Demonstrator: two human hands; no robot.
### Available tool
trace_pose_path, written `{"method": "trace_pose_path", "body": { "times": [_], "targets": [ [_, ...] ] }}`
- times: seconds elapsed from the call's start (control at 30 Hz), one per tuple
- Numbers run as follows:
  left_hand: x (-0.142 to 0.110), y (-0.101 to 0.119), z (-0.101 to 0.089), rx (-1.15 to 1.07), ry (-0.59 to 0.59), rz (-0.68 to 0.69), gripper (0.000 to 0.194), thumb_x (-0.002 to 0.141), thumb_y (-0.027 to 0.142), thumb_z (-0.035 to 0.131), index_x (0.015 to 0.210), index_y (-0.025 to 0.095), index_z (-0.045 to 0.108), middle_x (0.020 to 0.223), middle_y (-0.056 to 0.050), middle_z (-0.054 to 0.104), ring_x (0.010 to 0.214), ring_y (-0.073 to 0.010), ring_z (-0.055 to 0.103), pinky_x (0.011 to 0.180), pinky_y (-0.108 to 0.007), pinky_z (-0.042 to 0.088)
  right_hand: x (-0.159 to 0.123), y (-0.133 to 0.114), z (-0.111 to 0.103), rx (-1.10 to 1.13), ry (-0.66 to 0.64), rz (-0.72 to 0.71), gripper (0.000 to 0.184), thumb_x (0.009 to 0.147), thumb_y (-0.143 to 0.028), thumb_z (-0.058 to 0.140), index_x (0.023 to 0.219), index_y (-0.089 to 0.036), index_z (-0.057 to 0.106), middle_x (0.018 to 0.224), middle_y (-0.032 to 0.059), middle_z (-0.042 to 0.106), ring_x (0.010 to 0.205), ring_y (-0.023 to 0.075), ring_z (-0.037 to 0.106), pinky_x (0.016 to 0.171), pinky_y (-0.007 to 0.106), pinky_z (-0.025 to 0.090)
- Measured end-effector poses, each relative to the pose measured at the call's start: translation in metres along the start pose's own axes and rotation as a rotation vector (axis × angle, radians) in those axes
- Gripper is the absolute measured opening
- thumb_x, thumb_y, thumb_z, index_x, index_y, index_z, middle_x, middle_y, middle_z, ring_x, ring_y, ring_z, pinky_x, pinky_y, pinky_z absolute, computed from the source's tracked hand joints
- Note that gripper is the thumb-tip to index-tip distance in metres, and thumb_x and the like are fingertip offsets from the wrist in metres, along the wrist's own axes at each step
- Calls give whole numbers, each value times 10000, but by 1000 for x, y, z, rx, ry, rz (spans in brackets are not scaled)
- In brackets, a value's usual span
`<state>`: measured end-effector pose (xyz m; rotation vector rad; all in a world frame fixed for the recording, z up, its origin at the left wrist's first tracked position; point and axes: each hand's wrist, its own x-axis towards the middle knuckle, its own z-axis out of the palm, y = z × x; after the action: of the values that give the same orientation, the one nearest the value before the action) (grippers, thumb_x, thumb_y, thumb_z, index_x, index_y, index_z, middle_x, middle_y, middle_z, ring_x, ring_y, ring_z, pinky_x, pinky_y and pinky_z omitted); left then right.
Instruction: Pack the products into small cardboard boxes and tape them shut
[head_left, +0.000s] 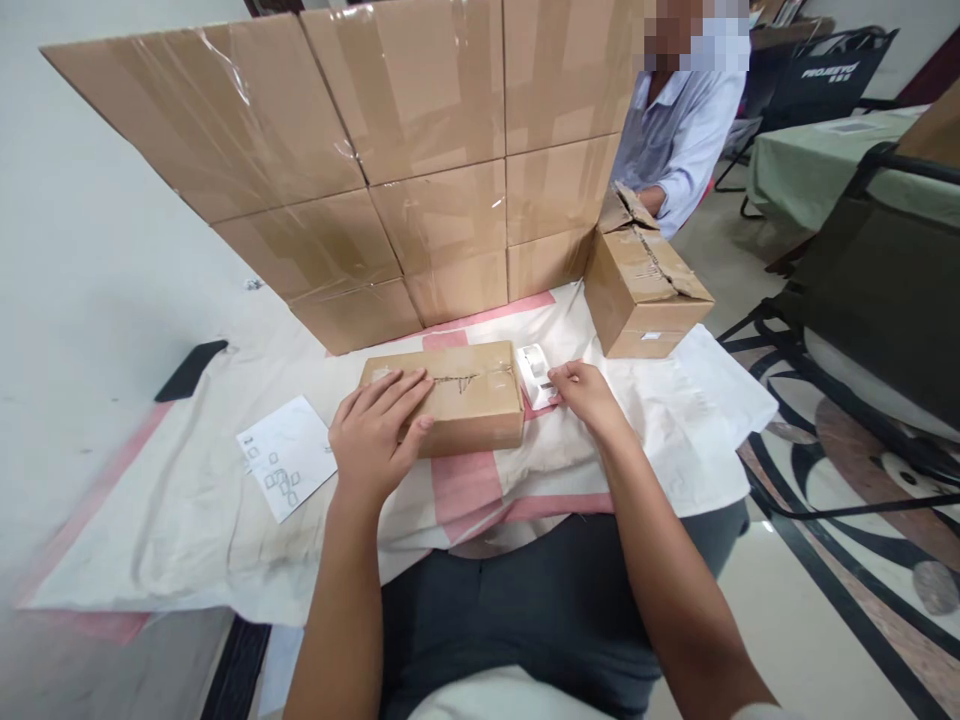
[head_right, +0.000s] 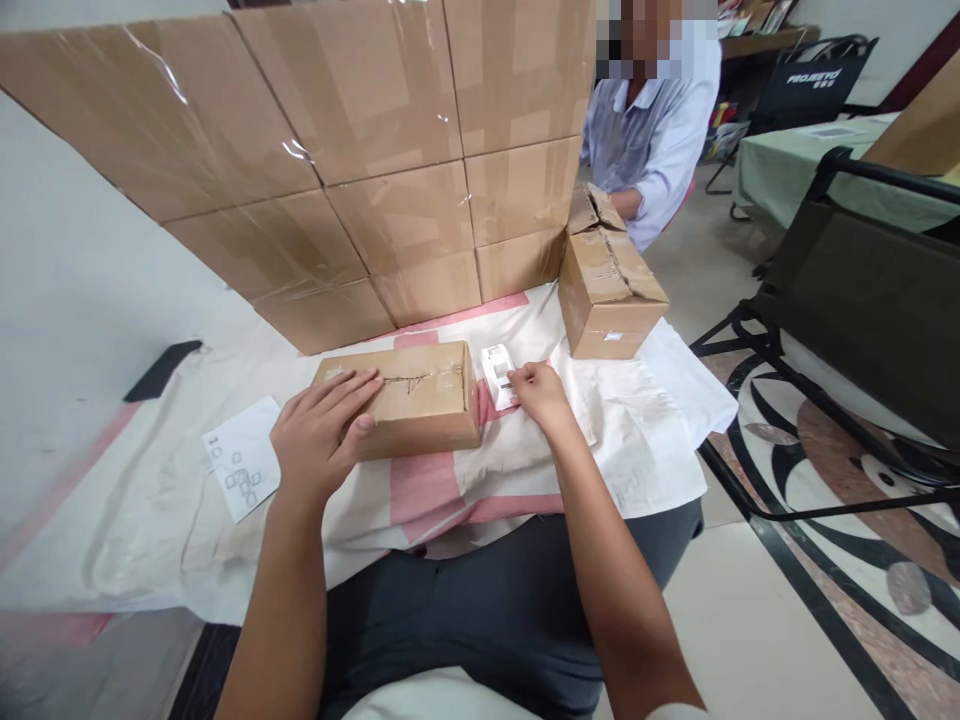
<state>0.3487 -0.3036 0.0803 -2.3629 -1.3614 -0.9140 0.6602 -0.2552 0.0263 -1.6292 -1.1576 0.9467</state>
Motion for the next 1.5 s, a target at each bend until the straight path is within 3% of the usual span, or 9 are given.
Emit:
{"method": "trace_pose_path", "body": {
  "times": [0.13,0.5,0.7,0.93,1.17,1.3,1.5],
  "targets": [
    [2,1,1,8,20,7,401,1055,458,453,1353,306,674,1386,19,705,1319,-274,635,1036,-450,428,-15,13,3,5,120,-177,356,822,-370,613,535,-232,453,538,-8,552,583,164,552,607,291,397],
    [-2,0,3,11,23,-4,380,1040,437,500,1355,311,670,1395,23,698,1326,-280,631,1044,-468,428,-32,10,16,-47,254,-235,358,799,-382,579,532,-242,387,516,-39,432,553,135,397,573,295,290],
    [-3,2,3,13,36,-38,359,1006,425,567,1330,326,687,1392,36,698,1314,-281,641,1037,-472,441,-27,18,21,57,223,-229,526,808,-499,654,549,-250,271,523,-66,286,539,111,286,545,287,237],
    [-2,4,1,-3,40,-51,353,998,423,571,1310,323,702,1385,30,703,1302,-281,649,1030,-475,455,-21,24,19,259,136,-180,529,748,-425,705,549,-257,244,535,-79,244,530,99,271,539,276,232],
    [-3,3,3,-60,23,-97,388,973,436,592,1342,371,692,1391,38,697,1308,-301,642,1053,-505,451,-23,21,13,280,133,-154,522,720,-395,733,527,-248,271,503,-74,321,537,109,381,555,267,292],
    [-3,3,4,-94,22,-109,399,970,445,592,1353,385,687,1390,33,699,1313,-314,637,1067,-521,446,-25,16,10,248,116,-169,568,705,-493,756,508,-249,282,512,-38,456,586,141,497,590,275,379],
    [-3,3,3,-96,11,-110,396,977,448,585,1353,382,689,1401,32,691,1318,-318,633,1066,-524,446,-25,16,9,246,98,-126,620,727,-665,743,498,-241,352,571,3,597,600,152,553,647,296,466]
  ]
}}
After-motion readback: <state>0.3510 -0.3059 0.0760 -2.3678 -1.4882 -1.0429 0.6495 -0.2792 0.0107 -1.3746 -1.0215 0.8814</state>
